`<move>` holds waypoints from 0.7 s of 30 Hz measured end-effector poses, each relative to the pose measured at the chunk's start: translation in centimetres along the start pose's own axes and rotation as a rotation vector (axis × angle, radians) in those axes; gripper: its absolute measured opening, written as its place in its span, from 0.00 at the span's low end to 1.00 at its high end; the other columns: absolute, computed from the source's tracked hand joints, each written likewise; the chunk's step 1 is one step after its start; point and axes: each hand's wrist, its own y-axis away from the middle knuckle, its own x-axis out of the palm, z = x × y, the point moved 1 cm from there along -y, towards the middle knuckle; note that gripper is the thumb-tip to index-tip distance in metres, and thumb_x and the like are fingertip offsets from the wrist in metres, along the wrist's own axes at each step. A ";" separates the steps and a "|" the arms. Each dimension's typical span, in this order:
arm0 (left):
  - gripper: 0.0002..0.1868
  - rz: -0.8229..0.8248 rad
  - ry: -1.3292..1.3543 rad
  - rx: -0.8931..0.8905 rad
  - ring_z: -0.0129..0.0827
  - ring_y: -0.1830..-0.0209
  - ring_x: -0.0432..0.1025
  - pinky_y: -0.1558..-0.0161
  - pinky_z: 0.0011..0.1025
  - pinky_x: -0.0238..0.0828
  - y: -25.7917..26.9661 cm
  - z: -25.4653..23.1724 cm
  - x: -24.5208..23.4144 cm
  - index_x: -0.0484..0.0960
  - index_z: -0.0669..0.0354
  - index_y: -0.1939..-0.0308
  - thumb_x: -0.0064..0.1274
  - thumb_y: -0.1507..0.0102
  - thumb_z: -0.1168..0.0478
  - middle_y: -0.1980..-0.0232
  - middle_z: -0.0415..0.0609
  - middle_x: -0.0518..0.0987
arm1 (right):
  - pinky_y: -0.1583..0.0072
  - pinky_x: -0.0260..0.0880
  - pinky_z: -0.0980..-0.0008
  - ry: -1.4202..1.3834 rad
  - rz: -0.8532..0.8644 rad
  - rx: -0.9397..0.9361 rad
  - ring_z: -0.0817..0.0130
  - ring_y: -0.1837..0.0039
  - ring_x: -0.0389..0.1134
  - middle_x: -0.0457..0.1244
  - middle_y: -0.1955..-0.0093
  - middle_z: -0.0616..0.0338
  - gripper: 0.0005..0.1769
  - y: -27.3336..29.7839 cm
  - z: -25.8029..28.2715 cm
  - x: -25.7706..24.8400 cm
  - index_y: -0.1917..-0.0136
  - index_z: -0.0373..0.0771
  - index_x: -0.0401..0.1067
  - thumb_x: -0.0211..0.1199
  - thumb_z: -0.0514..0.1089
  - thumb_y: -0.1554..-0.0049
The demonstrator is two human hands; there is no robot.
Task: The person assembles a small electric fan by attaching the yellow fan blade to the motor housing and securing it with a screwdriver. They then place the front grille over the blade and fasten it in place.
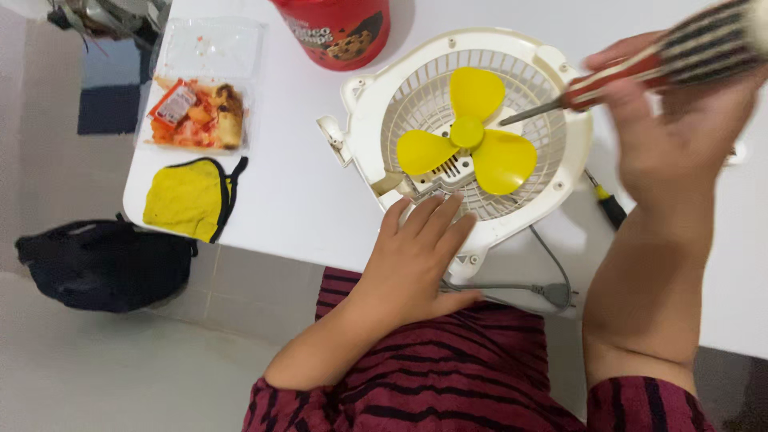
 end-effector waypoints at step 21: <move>0.24 0.007 -0.102 -0.098 0.48 0.46 0.68 0.30 0.53 0.52 -0.7 0.0 3.2 0.77 0.56 0.52 0.62 0.52 0.66 0.26 0.62 0.67 | 0.45 0.76 0.65 0.409 0.358 -0.155 0.59 0.47 0.75 0.68 0.46 0.46 0.46 0.2 2.5 7.0 0.25 0.40 0.44 0.75 0.34 0.43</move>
